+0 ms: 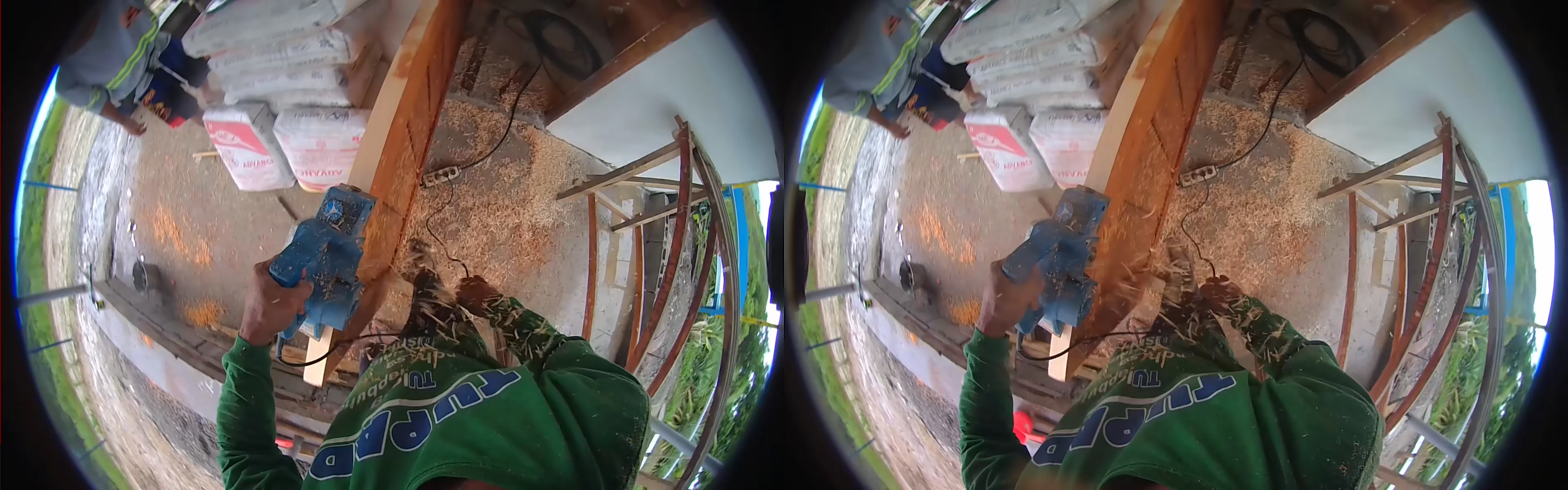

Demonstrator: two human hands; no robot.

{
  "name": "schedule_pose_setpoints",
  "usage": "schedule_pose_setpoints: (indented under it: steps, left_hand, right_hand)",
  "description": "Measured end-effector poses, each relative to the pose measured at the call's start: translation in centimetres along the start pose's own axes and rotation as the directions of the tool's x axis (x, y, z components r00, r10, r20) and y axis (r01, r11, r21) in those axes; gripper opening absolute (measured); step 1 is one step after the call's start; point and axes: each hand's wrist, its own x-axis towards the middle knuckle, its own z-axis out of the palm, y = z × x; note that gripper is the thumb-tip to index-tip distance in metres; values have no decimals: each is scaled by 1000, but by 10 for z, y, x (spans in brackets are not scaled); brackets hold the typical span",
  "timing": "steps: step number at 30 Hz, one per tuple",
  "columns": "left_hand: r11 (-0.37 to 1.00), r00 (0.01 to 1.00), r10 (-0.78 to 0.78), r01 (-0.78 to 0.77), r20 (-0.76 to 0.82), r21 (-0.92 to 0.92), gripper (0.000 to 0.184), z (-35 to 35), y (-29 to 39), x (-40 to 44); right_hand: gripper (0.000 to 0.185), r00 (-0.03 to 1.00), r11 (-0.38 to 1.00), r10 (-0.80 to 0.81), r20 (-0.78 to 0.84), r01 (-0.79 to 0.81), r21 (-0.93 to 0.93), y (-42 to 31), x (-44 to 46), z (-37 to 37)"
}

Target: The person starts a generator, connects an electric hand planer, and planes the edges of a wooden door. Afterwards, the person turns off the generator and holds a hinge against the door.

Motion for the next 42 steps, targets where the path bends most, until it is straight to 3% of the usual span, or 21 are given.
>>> schedule_pose_setpoints:
  steps: [2,4,6,9,10,12,13,14,15,16,19,24,27,28,30,32,35,42]
  left_hand:
    - [999,1000,11,-12,-24,-37,8,8,14,30]
    - [999,999,37,-36,13,-18,8,14,35,61]
    - [999,998,48,-48,30,-14,7,21,54,88]
    - [997,997,79,-79,26,-26,7,28,76,125]
    - [995,995,99,-99,17,-30,7,31,81,138]
    - [993,993,116,-115,14,-12,8,35,95,159]
    - [994,994,111,-112,21,11,9,37,105,169]
    - [993,994,110,-111,26,34,9,38,114,179]
    - [991,991,126,-127,38,32,10,39,121,190]
    - [989,989,140,-142,50,30,10,41,128,200]
    - [982,979,188,-188,82,-8,11,46,150,230]
    - [979,976,206,-204,78,-28,17,58,187,284]
    - [977,973,209,-212,102,16,20,62,212,320]
    - [975,970,216,-221,112,30,20,62,217,335]
    - [974,969,215,-222,123,39,20,65,231,362]
    - [977,971,208,-212,122,24,20,71,250,385]
    - [975,967,216,-206,138,-82,18,76,272,426]
    - [940,951,309,-308,-17,-149,18,73,306,417]
  right_hand:
    - [47,998,897,68,16,-68,436,21,11,-4]
    - [49,991,525,106,83,-127,841,44,17,-3]
    - [51,984,201,130,123,-147,968,67,22,-3]
    - [44,962,-14,261,85,-84,996,95,28,-7]
    - [40,954,572,272,123,-264,776,80,37,-28]
    - [24,988,864,49,-146,32,503,64,37,-41]
    - [19,960,940,-65,-273,151,307,58,37,-46]
    - [17,980,998,-65,-190,61,-29,16,40,-78]
    - [17,993,930,-33,-111,-10,-368,-21,41,-104]
    - [11,973,944,-5,-229,-71,-322,-37,39,-111]
    - [9,986,938,13,-169,-71,-341,-19,43,-117]
    - [9,973,932,27,-229,-107,-346,-15,44,-134]
    - [13,959,968,73,-272,-134,-214,-17,41,-150]
    - [13,956,950,-16,-294,-77,-301,-13,38,-152]
    - [12,932,963,30,-361,-123,-238,-9,40,-151]
    - [12,932,977,74,-356,-139,-162,-5,41,-154]
    - [16,877,984,24,-480,-107,-144,-7,41,-153]
    - [26,869,957,204,-451,-274,-97,-24,18,-162]
